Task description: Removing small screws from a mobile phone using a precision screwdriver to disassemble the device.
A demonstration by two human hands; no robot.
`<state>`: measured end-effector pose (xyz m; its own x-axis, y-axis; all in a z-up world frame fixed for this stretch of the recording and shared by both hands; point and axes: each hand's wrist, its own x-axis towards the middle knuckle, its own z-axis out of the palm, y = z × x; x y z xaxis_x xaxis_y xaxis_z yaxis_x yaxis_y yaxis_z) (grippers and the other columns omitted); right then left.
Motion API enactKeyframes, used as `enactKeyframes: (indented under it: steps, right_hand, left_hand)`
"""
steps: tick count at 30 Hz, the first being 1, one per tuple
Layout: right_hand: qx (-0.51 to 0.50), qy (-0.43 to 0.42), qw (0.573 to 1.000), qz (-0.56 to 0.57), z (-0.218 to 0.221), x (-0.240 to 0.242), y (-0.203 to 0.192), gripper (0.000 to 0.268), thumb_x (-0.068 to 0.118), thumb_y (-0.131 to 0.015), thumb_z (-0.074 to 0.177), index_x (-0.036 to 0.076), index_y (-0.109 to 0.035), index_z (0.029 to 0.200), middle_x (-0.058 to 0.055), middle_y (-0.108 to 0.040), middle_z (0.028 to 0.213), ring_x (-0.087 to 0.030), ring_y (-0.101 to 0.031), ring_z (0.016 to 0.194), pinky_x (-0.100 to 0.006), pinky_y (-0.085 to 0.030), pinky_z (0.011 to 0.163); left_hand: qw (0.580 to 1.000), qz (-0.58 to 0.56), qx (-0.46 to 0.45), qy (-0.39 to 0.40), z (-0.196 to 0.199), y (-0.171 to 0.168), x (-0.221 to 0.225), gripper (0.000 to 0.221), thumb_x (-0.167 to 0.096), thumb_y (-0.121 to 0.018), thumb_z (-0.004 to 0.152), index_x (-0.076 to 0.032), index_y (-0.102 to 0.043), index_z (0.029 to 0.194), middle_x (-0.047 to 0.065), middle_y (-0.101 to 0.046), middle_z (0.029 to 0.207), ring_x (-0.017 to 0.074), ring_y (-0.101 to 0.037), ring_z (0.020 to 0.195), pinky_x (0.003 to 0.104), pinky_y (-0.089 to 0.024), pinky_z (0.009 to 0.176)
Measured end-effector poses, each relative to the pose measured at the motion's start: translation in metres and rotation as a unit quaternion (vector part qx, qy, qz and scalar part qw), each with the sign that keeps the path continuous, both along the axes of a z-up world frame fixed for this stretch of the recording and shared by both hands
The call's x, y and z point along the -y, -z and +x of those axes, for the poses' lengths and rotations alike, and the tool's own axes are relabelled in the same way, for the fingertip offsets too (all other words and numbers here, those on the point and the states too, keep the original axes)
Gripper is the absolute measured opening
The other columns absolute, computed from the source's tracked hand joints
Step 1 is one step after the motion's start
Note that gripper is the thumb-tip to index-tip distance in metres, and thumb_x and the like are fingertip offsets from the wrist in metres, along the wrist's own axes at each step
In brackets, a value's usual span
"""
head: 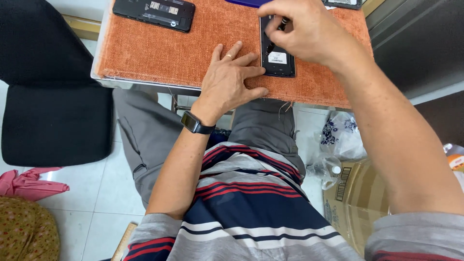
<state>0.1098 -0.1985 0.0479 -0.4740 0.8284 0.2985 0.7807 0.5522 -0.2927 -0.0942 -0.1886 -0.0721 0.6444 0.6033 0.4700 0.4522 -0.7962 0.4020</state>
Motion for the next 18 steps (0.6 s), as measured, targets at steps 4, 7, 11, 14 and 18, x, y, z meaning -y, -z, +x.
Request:
enactKeyframes:
  steps: [4, 7, 11, 14, 18]
  right_hand:
    - [0.060, 0.056, 0.991, 0.105, 0.001, 0.001, 0.005, 0.010, 0.006, -0.072, 0.095, 0.004, -0.077, 0.104, -0.005, -0.071, 0.091, -0.025, -0.059, 0.077, -0.041, -0.041, 0.065]
    - [-0.018, 0.015, 1.000, -0.001, -0.006, 0.004, -0.002, 0.041, -0.010, -0.062, 0.095, -0.001, -0.067, 0.135, -0.009, -0.071, 0.102, -0.019, -0.062, 0.079, -0.034, -0.049, 0.069]
    - [0.045, 0.048, 0.993, 0.098, 0.000, 0.000, 0.008, 0.021, 0.001, -0.068, 0.096, 0.003, -0.076, 0.115, -0.008, -0.074, 0.104, -0.025, -0.065, 0.084, -0.039, -0.046, 0.070]
    - [0.007, 0.056, 0.996, 0.066, 0.000, 0.003, 0.006, 0.022, -0.001, -0.071, 0.096, 0.002, -0.073, 0.118, -0.006, -0.072, 0.097, -0.021, -0.065, 0.088, -0.035, -0.047, 0.069]
    - [-0.008, 0.017, 0.999, 0.039, -0.003, 0.005, 0.000, 0.037, -0.010, -0.065, 0.090, -0.002, -0.075, 0.125, -0.013, -0.074, 0.116, -0.018, -0.067, 0.089, -0.032, -0.050, 0.075]
  left_hand:
    - [1.000, 0.007, -0.003, -0.003, 0.000, 0.001, 0.000, 0.047, -0.061, -0.075, 0.082, -0.029, -0.080, 0.117, 0.000, -0.068, 0.135, 0.0389, -0.051, 0.135, 0.062, -0.023, 0.113]
    - [1.000, 0.013, -0.001, 0.002, -0.003, 0.004, -0.001, 0.048, -0.060, -0.074, 0.085, -0.026, -0.079, 0.119, 0.002, -0.067, 0.137, 0.0397, -0.050, 0.135, 0.064, -0.024, 0.112]
    - [0.998, 0.055, 0.021, 0.021, -0.004, 0.008, -0.002, 0.044, -0.057, -0.074, 0.088, -0.025, -0.080, 0.118, 0.002, -0.069, 0.133, 0.0381, -0.055, 0.131, 0.061, -0.028, 0.110]
    - [0.998, 0.049, 0.026, 0.025, -0.003, 0.008, -0.001, 0.043, -0.056, -0.074, 0.088, -0.025, -0.080, 0.117, 0.002, -0.069, 0.133, 0.0377, -0.055, 0.131, 0.061, -0.028, 0.110]
    - [0.998, 0.045, 0.025, 0.023, -0.003, 0.008, -0.001, 0.043, -0.055, -0.074, 0.089, -0.025, -0.080, 0.118, 0.003, -0.068, 0.135, 0.0379, -0.054, 0.132, 0.060, -0.027, 0.111]
